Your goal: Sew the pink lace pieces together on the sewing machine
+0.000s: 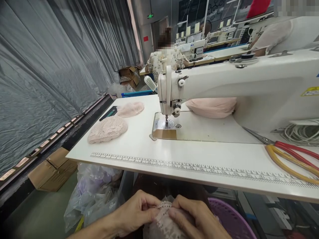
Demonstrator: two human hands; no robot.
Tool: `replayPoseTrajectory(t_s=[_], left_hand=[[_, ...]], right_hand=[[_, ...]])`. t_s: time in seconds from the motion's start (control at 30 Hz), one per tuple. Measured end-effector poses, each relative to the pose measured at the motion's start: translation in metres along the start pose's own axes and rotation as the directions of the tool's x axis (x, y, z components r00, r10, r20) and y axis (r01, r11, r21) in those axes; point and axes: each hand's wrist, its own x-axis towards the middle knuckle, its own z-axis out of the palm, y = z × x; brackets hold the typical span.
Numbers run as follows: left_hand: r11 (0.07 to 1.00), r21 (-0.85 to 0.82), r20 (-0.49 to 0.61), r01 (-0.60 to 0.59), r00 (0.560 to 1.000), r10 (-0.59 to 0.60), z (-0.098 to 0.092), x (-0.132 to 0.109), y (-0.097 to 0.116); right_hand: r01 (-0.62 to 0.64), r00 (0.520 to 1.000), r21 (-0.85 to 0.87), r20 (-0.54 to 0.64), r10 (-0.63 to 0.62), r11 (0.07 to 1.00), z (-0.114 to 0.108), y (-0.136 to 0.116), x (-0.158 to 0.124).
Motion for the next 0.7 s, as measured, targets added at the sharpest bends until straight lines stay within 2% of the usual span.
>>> replayPoseTrajectory(t_s=[0.37, 0.53, 0.7], left_hand=[[0.985, -0.151, 0.1, 0.083, 0.993, -0.068, -0.009, -0.002, 0.0], [0.995, -0.074, 0.025, 0.066, 0.998, -0.064, -0.012, -0.004, -0.007], [0.998, -0.065, -0.016, 0.0, 1.0, -0.002, -0.005, -0.003, -0.015]], right_hand=[[-0.02, 0.999, 0.017, 0.025, 0.02, 1.0, 0.01, 0.015, 0.01], [-0.016, 0.996, 0.022, 0.085, 0.014, 1.0, 0.014, 0.014, 0.013], [-0.036, 0.998, -0.037, 0.047, 0.038, 0.999, 0.021, 0.015, 0.013]])
